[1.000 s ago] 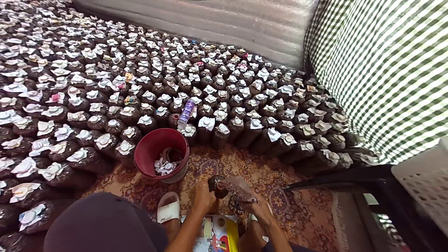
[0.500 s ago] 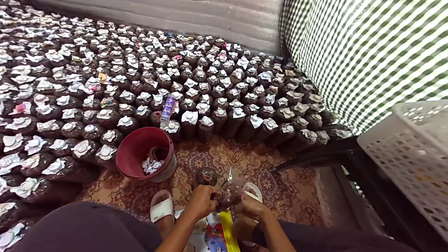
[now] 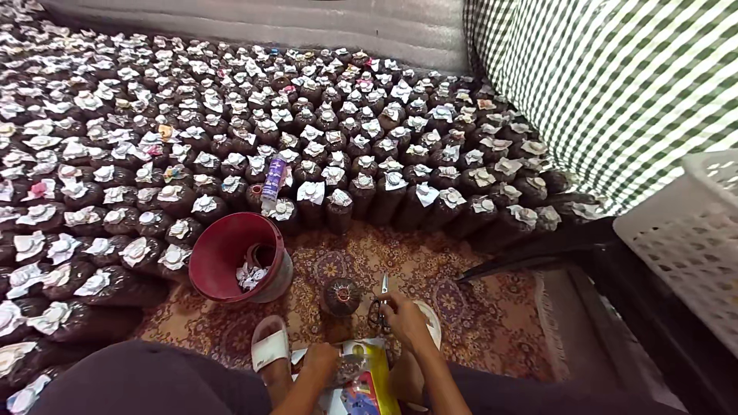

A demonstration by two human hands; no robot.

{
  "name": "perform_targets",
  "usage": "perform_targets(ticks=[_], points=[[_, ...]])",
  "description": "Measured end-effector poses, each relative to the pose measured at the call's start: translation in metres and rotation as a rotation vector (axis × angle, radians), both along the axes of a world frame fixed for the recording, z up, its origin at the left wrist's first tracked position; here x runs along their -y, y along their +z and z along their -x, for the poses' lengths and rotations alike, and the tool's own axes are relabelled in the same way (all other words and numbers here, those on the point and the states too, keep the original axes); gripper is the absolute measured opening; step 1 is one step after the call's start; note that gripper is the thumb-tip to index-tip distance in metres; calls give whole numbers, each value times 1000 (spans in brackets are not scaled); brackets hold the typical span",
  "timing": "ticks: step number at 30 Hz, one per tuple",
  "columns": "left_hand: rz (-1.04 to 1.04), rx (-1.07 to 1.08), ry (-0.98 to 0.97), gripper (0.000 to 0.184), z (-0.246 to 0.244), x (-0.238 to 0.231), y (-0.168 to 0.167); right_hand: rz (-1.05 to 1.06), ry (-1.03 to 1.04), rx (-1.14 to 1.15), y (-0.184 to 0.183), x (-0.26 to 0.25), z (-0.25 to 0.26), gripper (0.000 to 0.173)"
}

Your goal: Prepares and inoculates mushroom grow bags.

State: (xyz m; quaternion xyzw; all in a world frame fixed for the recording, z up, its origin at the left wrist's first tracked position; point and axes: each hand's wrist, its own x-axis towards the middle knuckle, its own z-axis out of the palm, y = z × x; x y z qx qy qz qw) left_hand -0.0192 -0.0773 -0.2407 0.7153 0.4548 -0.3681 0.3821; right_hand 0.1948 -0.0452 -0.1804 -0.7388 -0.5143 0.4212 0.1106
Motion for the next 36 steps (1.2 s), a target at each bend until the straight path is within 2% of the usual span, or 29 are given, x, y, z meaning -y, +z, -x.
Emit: perform_targets(ticks=[2, 4, 7, 9, 11, 15, 19, 23, 25, 27, 30, 32, 34, 35, 36], points=[[-14, -40, 120, 31, 3, -15, 11, -71, 10, -24, 2, -4, 21, 38], [-67, -62, 280, 41, 11, -37, 25, -73, 35, -35, 9, -9, 45, 54], [-253, 72, 495, 57, 31, -64, 29, 0, 79, 80, 12, -19, 77, 73], [-335, 297, 583, 92, 39, -72, 14, 0, 86, 177, 6, -25, 91, 71], [-368, 454, 628, 115, 37, -74, -1, 22, 103, 256, 3, -32, 100, 64], [-418, 556, 650, 126, 32, -70, -11, 53, 202, 275, 17, -42, 98, 52], [-497, 614, 613, 120, 29, -71, -2, -121, 318, 316, 47, -37, 86, 48], [-564, 708, 711, 94, 12, -64, 21, -477, 337, 402, 65, -36, 72, 41], [-551, 710, 832, 107, -5, -51, 32, -585, 309, 454, 73, -43, 68, 40], [-502, 729, 953, 121, -20, -35, 37, -595, 310, 478, 80, -50, 70, 40], [-473, 872, 1047, 119, -29, -16, 28, -515, 341, 439, 92, -44, 76, 41], [-524, 1016, 1011, 105, -21, -18, 11, -511, 389, 358, 100, -22, 80, 40], [-643, 1149, 916, 71, -5, -30, -1, -554, 439, 338, 102, 9, 79, 35], [-705, 1182, 815, 55, 2, -45, -2, -575, 438, 367, 101, 19, 71, 32], [-775, 1122, 706, 51, 7, -59, 5, -588, 405, 396, 97, 22, 60, 31]])
